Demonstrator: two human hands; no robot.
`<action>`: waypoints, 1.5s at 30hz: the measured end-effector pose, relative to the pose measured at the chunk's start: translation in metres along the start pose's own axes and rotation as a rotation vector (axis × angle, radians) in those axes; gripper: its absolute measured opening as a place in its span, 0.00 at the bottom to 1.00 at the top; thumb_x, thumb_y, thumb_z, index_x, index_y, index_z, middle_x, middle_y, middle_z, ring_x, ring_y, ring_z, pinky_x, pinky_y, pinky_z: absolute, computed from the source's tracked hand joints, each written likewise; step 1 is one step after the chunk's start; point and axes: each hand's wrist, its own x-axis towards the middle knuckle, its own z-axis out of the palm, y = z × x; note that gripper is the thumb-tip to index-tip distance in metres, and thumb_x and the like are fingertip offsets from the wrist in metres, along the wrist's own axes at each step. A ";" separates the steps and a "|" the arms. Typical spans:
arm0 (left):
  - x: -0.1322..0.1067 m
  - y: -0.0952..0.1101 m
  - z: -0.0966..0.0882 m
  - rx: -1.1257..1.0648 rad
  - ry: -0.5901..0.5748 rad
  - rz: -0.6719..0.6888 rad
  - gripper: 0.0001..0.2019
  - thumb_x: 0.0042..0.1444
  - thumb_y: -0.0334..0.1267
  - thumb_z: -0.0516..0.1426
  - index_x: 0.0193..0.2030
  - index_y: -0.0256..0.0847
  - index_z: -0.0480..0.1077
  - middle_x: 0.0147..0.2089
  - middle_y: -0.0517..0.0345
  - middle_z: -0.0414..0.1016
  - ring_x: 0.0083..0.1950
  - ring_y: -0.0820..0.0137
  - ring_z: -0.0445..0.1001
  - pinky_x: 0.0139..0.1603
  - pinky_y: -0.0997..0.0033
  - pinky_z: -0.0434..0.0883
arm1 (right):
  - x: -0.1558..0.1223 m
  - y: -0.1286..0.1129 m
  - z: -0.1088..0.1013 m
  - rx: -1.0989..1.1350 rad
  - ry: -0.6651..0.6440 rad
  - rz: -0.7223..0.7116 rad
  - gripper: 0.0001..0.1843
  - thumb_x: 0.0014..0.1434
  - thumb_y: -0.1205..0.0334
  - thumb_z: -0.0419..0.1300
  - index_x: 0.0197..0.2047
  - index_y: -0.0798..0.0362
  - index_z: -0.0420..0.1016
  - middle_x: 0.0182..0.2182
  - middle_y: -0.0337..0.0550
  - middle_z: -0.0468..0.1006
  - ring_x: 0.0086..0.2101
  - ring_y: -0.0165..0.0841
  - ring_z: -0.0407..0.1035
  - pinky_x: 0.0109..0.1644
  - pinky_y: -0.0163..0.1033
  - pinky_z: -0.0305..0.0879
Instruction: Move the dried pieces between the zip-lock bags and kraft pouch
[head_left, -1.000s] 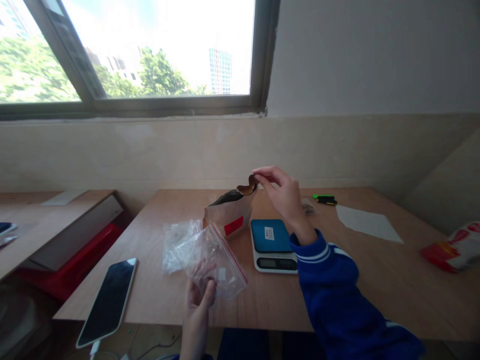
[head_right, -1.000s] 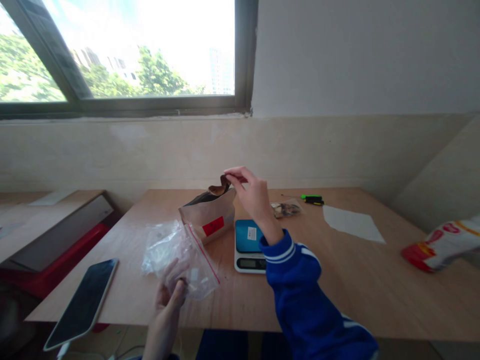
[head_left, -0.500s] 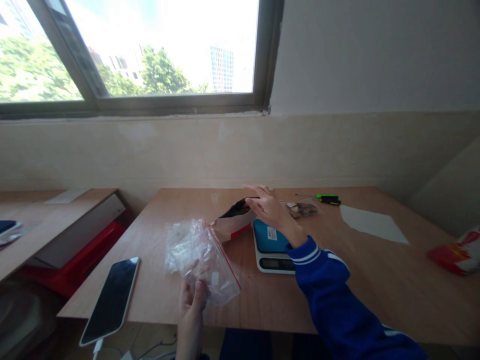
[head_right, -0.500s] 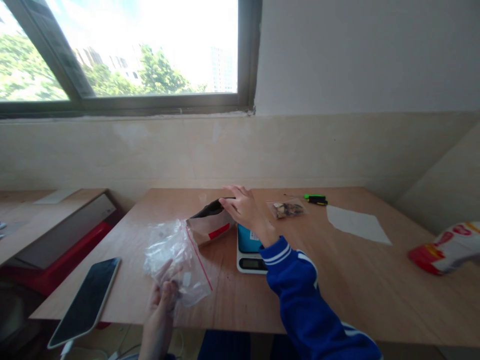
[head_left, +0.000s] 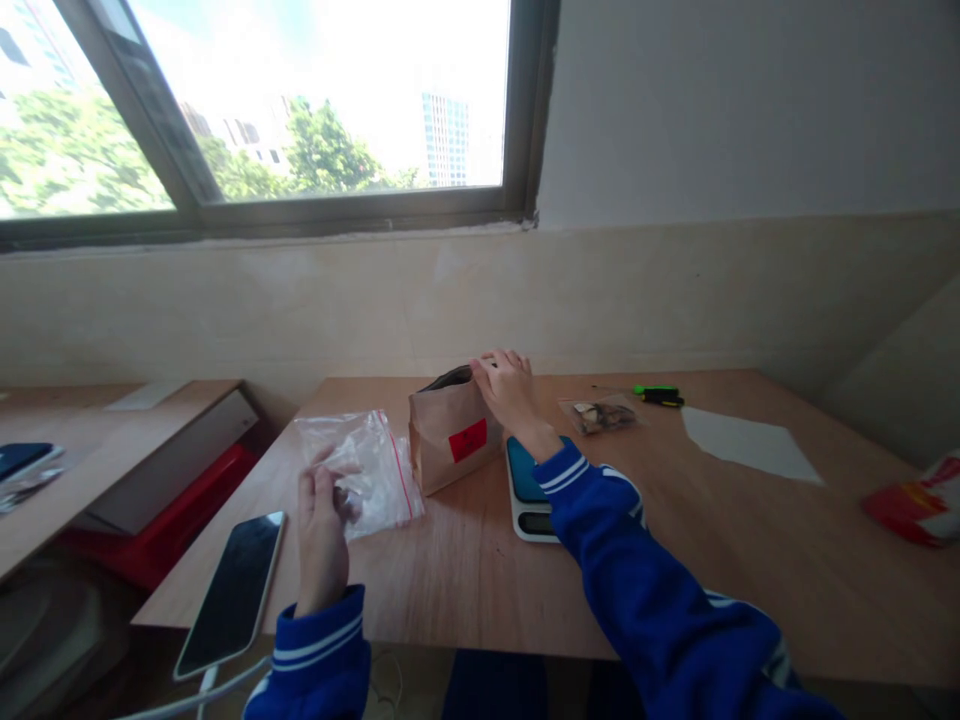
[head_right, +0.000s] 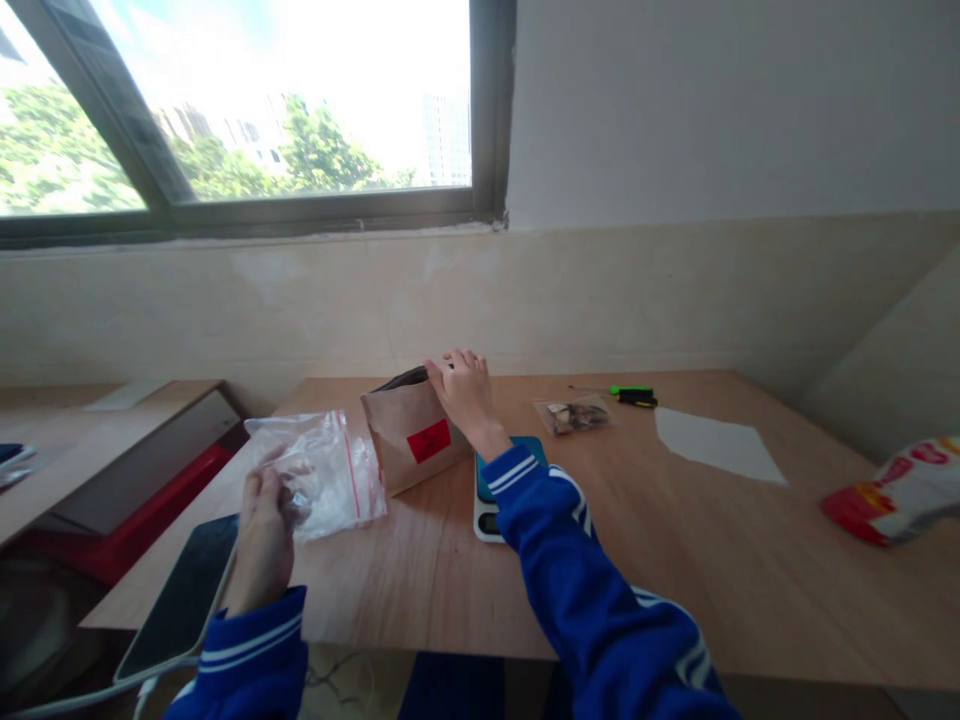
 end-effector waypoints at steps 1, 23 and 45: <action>0.006 0.005 0.000 0.003 -0.001 0.014 0.21 0.55 0.52 0.58 0.52 0.44 0.68 0.36 0.61 0.73 0.22 0.81 0.59 0.19 0.84 0.59 | 0.000 -0.001 0.003 0.006 0.031 0.016 0.24 0.69 0.55 0.43 0.41 0.55 0.78 0.46 0.55 0.75 0.48 0.44 0.64 0.55 0.52 0.56; -0.034 0.000 0.048 -0.324 -0.294 0.026 0.21 0.61 0.54 0.50 0.59 0.52 0.60 0.49 0.55 0.76 0.38 0.71 0.75 0.35 0.74 0.71 | -0.052 -0.057 -0.032 1.052 -0.023 0.022 0.06 0.63 0.57 0.54 0.39 0.49 0.68 0.37 0.42 0.69 0.39 0.32 0.67 0.43 0.38 0.67; -0.053 -0.001 0.062 0.299 -0.294 0.242 0.23 0.65 0.52 0.43 0.60 0.43 0.62 0.57 0.51 0.69 0.58 0.68 0.68 0.60 0.65 0.64 | -0.081 -0.045 -0.064 0.803 -0.343 -0.132 0.12 0.57 0.56 0.64 0.44 0.49 0.75 0.48 0.44 0.67 0.52 0.38 0.62 0.59 0.46 0.62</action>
